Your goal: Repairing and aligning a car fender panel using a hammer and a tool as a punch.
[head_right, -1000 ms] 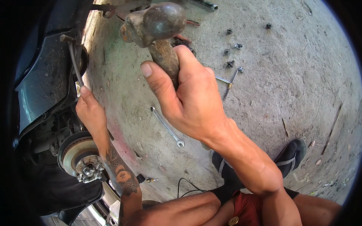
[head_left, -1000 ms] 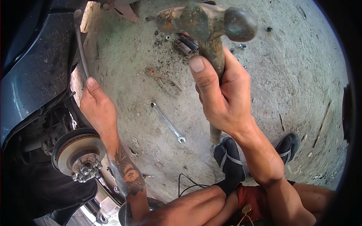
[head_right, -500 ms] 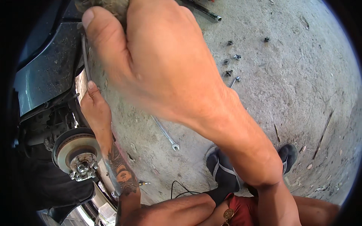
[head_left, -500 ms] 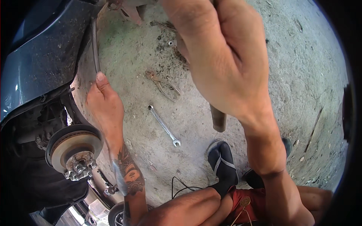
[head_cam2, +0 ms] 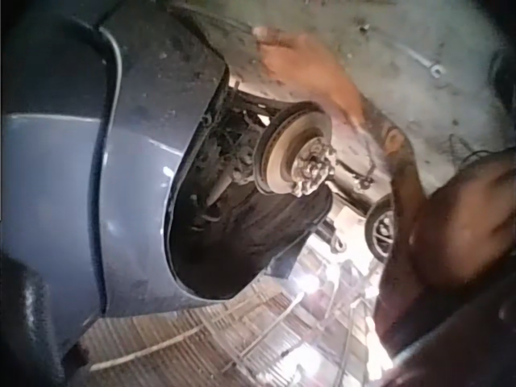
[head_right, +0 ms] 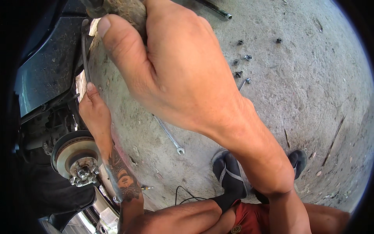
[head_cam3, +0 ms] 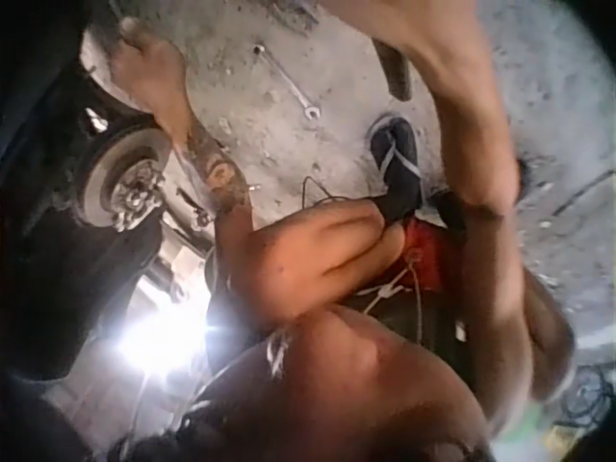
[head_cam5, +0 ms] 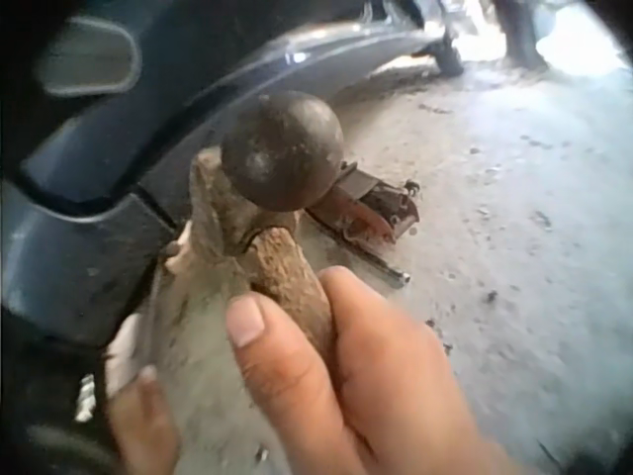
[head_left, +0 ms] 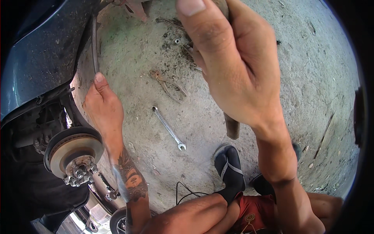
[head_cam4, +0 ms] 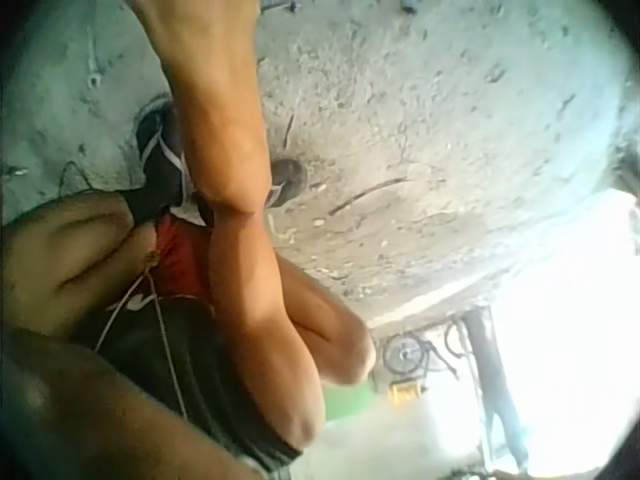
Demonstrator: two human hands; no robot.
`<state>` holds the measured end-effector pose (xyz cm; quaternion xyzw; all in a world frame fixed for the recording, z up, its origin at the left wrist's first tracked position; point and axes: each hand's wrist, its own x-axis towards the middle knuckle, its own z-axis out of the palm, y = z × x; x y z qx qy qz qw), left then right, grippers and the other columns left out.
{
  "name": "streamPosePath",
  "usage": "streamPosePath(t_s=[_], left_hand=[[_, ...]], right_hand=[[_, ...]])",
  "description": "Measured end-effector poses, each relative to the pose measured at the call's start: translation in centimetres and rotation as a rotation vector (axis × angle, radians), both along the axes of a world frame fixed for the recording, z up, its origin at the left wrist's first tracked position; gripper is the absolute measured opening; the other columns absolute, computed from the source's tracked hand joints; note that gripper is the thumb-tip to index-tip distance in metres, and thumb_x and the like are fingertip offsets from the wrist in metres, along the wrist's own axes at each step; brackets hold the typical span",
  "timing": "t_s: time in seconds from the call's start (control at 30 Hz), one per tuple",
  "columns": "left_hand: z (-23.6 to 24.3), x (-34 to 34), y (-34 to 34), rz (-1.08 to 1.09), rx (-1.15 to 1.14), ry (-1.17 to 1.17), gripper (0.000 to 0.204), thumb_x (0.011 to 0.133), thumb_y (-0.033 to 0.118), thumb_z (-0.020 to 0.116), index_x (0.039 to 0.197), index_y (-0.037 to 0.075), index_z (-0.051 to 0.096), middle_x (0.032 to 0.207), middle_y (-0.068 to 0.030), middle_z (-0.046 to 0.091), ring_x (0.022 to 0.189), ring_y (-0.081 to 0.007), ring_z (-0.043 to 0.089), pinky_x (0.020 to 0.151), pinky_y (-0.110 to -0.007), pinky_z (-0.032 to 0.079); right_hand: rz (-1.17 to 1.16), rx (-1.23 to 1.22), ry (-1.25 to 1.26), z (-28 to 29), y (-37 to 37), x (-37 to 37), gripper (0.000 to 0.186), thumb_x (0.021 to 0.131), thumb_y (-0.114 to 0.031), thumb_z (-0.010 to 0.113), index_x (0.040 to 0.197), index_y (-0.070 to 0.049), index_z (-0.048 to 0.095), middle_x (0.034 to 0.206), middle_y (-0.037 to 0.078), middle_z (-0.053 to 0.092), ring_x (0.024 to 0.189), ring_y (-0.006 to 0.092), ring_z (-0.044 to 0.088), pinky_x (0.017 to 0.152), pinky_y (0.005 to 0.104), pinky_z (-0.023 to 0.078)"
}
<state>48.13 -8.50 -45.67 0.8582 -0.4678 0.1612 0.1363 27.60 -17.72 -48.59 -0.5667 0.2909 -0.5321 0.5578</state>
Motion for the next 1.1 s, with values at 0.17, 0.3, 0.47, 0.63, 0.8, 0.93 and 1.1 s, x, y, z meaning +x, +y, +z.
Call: streamPosePath(t_s=[0.17,0.3,0.47,0.63,0.8,0.93,1.1], left_hand=[[-0.1,-0.5,-0.2,-0.057,-0.048,-0.017,0.053,0.096,0.038,0.038,0.077,-0.007,0.058,0.067,-0.0274,0.053,0.063,-0.0436,0.05,0.059,-0.047,0.039],[-0.1,-0.8,-0.8,-0.012,-0.024,0.014,0.053,0.095,0.038,0.038,0.078,-0.008,0.058,0.068,-0.028,0.054,0.063,-0.0436,0.05,0.059,-0.046,0.039],[0.0,-0.9,-0.9,0.002,-0.014,0.074,0.052,0.095,0.037,0.038,0.078,-0.007,0.058,0.069,-0.0289,0.054,0.066,-0.0455,0.052,0.06,-0.048,0.039],[0.2,-1.1,-0.9,0.007,-0.006,0.05,0.051,0.095,0.036,0.038,0.079,-0.007,0.059,0.07,-0.0295,0.054,0.068,-0.0466,0.052,0.062,-0.049,0.039],[-0.2,-1.0,-0.7,0.031,-0.019,-0.025,0.051,0.095,0.036,0.037,0.079,-0.008,0.059,0.072,-0.0299,0.055,0.072,-0.0473,0.054,0.064,-0.05,0.04],[0.2,-1.3,-0.9,0.04,0.007,0.047,0.051,0.095,0.036,0.037,0.079,-0.007,0.06,0.072,-0.0296,0.056,0.074,-0.0477,0.054,0.065,-0.051,0.04],[0.3,-1.0,-0.6,0.009,-0.016,0.088,0.051,0.095,0.036,0.037,0.078,-0.007,0.06,0.07,-0.0289,0.056,0.072,-0.0476,0.054,0.064,-0.051,0.04]], right_hand=[[0.018,0.025,0.002,0.2,-0.1,0.7,0.037,0.091,-0.031,0.055,0.073,0.0,0.047,0.052,0.007,0.045,0.045,0.0188,0.043,0.043,0.0299,0.034],[0.022,0.04,0.006,0.3,0.0,0.8,0.037,0.091,-0.031,0.056,0.073,0.001,0.046,0.052,0.009,0.045,0.045,0.0218,0.045,0.043,0.032,0.035],[0.02,0.056,0.01,0.4,-0.1,0.4,0.038,0.09,-0.03,0.057,0.072,0.002,0.046,0.051,0.012,0.046,0.044,0.0256,0.046,0.043,0.0346,0.036],[0.022,0.069,0.01,0.3,0.1,0.0,0.039,0.089,-0.029,0.058,0.071,0.003,0.046,0.05,0.015,0.046,0.043,0.0294,0.048,0.043,0.0372,0.037],[0.027,0.003,0.001,-0.3,0.3,0.1,0.035,0.095,-0.034,0.05,0.077,-0.004,0.048,0.056,-0.006,0.041,0.046,0.001,0.036,0.04,0.0178,0.026],[0.031,0.004,0.035,0.0,0.1,0.4,0.035,0.095,-0.033,0.05,0.077,-0.004,0.048,0.056,-0.005,0.041,0.046,0.0009,0.036,0.04,0.0177,0.027],[0.0,-0.057,-0.079,0.9,-0.2,1.5,0.034,0.095,-0.033,0.05,0.079,-0.004,0.049,0.057,-0.006,0.042,0.047,0.0012,0.037,0.041,0.0174,0.028]])
